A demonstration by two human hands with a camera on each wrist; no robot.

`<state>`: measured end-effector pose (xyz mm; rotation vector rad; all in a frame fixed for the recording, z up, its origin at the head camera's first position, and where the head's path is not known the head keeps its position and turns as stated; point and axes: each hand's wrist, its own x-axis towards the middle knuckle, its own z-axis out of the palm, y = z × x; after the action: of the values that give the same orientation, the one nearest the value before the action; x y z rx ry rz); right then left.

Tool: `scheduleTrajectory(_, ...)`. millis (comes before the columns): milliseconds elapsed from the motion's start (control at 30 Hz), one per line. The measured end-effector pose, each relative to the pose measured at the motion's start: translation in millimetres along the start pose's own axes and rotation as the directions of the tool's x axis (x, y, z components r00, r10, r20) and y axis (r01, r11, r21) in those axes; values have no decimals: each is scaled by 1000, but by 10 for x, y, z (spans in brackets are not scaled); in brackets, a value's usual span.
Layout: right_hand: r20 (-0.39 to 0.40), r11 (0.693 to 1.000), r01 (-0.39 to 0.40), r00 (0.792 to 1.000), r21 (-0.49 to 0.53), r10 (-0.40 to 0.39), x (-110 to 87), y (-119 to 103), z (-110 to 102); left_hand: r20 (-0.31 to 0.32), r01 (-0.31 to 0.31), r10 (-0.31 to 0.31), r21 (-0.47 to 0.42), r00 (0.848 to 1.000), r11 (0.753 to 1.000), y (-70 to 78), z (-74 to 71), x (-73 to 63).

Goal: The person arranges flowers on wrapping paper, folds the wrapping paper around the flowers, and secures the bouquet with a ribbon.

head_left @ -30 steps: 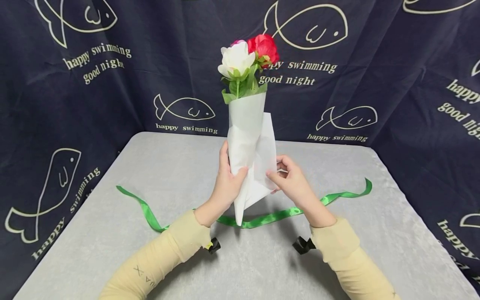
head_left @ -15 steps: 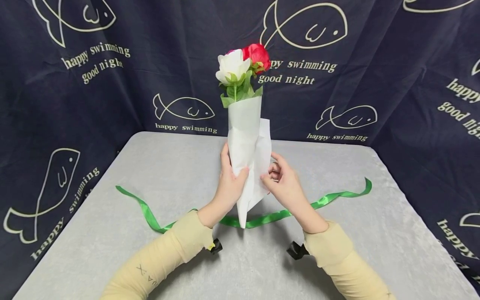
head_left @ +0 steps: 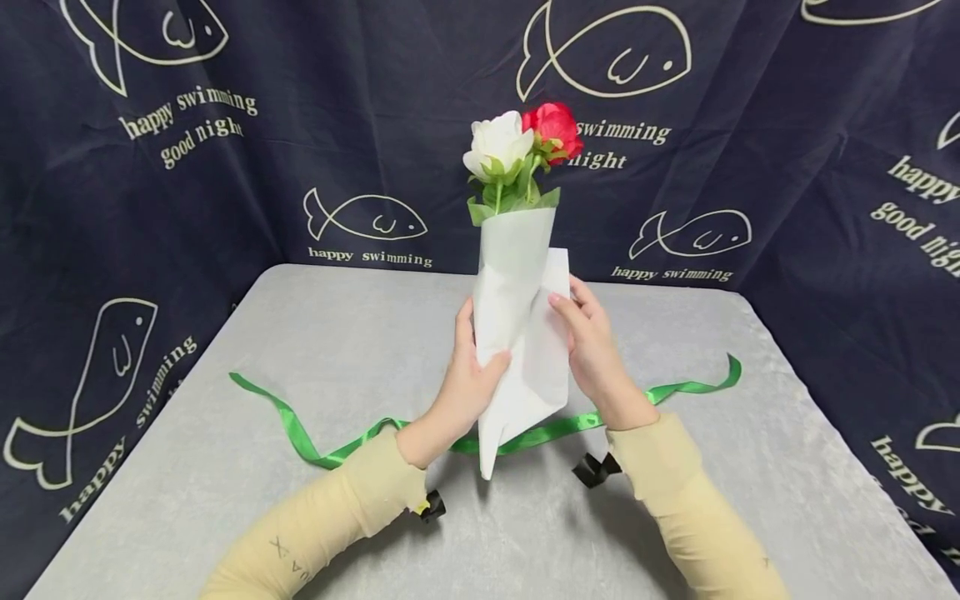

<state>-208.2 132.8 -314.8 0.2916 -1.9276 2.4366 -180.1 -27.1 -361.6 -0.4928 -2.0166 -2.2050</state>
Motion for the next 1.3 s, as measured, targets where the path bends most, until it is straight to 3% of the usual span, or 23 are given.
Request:
scheduleTrajectory(233,-120,990,79,988,-114,-93,216,-69,-89,58,9,-9,8,998,1000,16,21,-52)
scheduleTrajectory(400,-173,940,172,958,-296,-230,256,-105,-82,42,-20,18,63,999,998,14,24,-61)
scheduleTrajectory(500,-151,919,190,955,-344,-254,235,-124,-56,26,-27,24,101,999,995,6,28,-57)
scheduleTrajectory(733,-56,950,83,993,-299,-104,114,-156,-17,6,-53,53,139,999,989,9,30,-39)
scheduleTrajectory(900,-11,976,20,1000,-218,-23,12,-137,20,1,-59,60,126,998,990,3,33,-17)
scheduleTrajectory(1033,-20,988,33,999,-154,-36,-39,-94,54,-15,-41,43,110,999,993,-12,47,-2)
scheduleTrajectory(1200,-62,987,87,993,-131,-96,-76,-52,84,-12,5,-5,19,1000,1000,-15,73,3)
scheduleTrajectory(1300,-74,990,121,989,-66,-126,-91,-39,96,-9,32,-32,-23,999,999,-8,92,5)
